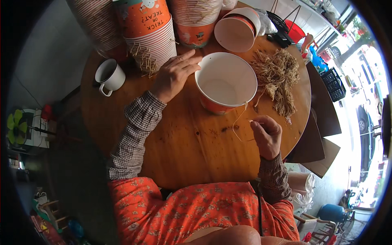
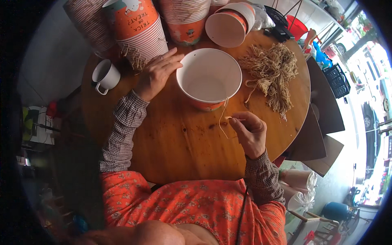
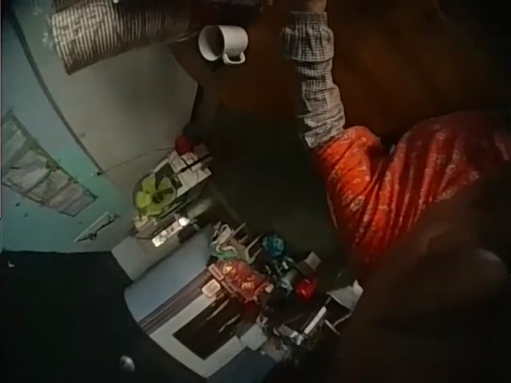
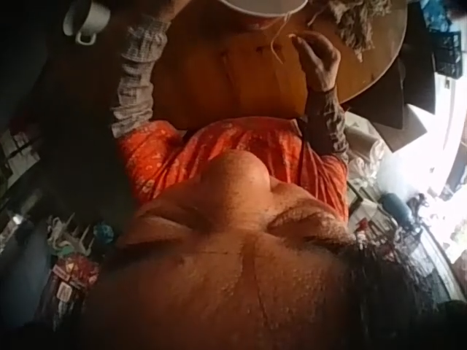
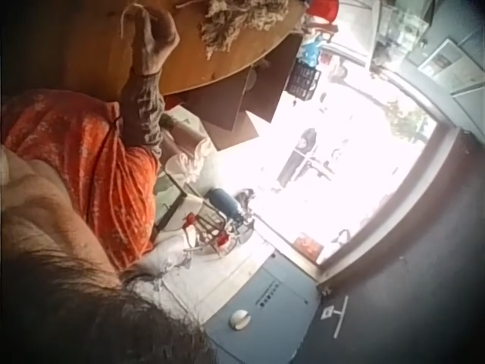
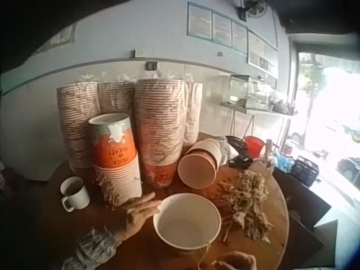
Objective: Threading twine through holes in decorative paper tubs to create handles.
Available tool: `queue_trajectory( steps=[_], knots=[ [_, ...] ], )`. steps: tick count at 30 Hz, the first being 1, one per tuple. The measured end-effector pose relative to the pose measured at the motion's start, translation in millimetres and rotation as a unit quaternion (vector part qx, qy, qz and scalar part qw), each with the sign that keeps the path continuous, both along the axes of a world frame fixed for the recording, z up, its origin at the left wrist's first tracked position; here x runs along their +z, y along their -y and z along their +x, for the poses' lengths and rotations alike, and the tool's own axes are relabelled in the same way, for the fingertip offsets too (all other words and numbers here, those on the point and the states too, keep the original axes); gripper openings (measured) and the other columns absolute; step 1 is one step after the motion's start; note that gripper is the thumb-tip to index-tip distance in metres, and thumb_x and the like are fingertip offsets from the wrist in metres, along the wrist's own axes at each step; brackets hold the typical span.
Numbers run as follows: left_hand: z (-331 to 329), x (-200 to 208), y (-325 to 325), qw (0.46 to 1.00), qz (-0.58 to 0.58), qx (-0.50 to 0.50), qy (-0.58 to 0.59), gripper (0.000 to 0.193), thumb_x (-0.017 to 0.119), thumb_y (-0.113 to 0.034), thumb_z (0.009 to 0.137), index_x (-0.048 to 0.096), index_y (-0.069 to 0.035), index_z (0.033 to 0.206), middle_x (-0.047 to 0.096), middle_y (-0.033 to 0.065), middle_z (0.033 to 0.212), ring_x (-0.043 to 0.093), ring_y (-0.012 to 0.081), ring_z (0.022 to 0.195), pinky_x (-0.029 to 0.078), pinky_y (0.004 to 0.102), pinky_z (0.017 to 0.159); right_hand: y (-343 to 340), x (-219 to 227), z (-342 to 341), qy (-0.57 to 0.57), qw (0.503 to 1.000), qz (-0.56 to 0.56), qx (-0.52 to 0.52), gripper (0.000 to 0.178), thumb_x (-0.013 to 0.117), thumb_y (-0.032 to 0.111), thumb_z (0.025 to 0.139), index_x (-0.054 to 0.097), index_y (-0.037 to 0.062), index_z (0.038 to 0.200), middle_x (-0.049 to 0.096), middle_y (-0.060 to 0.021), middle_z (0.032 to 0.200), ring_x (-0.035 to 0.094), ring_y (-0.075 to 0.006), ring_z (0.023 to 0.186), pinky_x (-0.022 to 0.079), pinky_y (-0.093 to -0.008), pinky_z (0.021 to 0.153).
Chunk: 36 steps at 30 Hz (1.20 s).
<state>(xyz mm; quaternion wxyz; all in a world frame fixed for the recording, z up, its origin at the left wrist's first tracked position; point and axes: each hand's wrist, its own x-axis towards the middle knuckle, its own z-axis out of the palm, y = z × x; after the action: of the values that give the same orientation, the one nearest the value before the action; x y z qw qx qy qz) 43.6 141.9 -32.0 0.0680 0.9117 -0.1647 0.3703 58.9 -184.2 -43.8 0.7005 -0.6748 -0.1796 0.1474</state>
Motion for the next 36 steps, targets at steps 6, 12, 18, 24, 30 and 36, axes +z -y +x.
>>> queue_trajectory(
  steps=[6,12,18,24,30,36],
  knots=[
    [-14,11,59,0.998,0.0,-0.051,-0.029,0.019,0.075,-0.011,0.074,0.064,-0.009,0.089,0.059,0.0046,0.092,0.059,0.0226,0.094,0.048,0.0372,0.085,6,5,6,-0.004,1.0,0.021,-0.006,0.007,0.066,0.006,0.089,0.066,-0.0003,0.092,0.056,0.0045,0.066,0.045,-0.0013,0.052,0.034,-0.0182,0.045],
    [-16,8,116,0.971,-0.215,-0.105,-0.002,0.012,0.07,-0.013,0.083,0.061,-0.006,0.086,0.057,0.0069,0.083,0.059,0.0262,0.081,0.047,0.0373,0.076,-5,4,10,-0.018,0.998,0.022,0.047,0.009,0.065,0.01,0.091,0.064,0.0004,0.092,0.056,0.0029,0.066,0.045,-0.0017,0.05,0.035,-0.0182,0.044],
    [-39,11,127,0.973,-0.192,-0.086,-0.098,0.026,0.064,-0.025,0.089,0.055,-0.008,0.072,0.05,0.0065,0.065,0.053,0.0266,0.062,0.042,0.0378,0.065,-13,12,8,-0.035,0.995,0.018,0.09,0.009,0.064,0.008,0.091,0.064,0.0001,0.094,0.06,0.0015,0.069,0.05,-0.0022,0.053,0.04,-0.0182,0.045],
    [-43,-4,136,0.959,-0.268,-0.074,-0.06,0.012,0.064,-0.007,0.087,0.055,-0.003,0.081,0.055,0.0079,0.075,0.054,0.0285,0.069,0.043,0.037,0.068,-23,7,2,-0.073,0.992,0.024,0.101,0.009,0.067,0.007,0.089,0.064,0.0015,0.096,0.062,0.0003,0.074,0.057,-0.004,0.06,0.046,-0.0191,0.051],
    [-60,-9,128,0.959,-0.269,-0.064,-0.062,0.01,0.065,-0.007,0.086,0.055,-0.003,0.086,0.056,0.0098,0.085,0.056,0.0284,0.079,0.044,0.0359,0.072,-39,-14,2,0.05,0.993,0.021,0.102,0.011,0.069,0.008,0.087,0.063,0.0012,0.094,0.061,0.0021,0.073,0.054,-0.0017,0.066,0.044,-0.0186,0.057],
    [-71,-6,103,0.984,-0.172,-0.031,-0.024,0.017,0.069,-0.011,0.084,0.057,-0.007,0.095,0.058,0.0086,0.092,0.057,0.0277,0.083,0.043,0.039,0.078,-47,-20,0,0.0,0.995,0.012,0.102,0.01,0.067,0.009,0.089,0.063,0.0009,0.093,0.059,0.0038,0.072,0.05,-0.0015,0.061,0.042,-0.0188,0.055]
  ],
)
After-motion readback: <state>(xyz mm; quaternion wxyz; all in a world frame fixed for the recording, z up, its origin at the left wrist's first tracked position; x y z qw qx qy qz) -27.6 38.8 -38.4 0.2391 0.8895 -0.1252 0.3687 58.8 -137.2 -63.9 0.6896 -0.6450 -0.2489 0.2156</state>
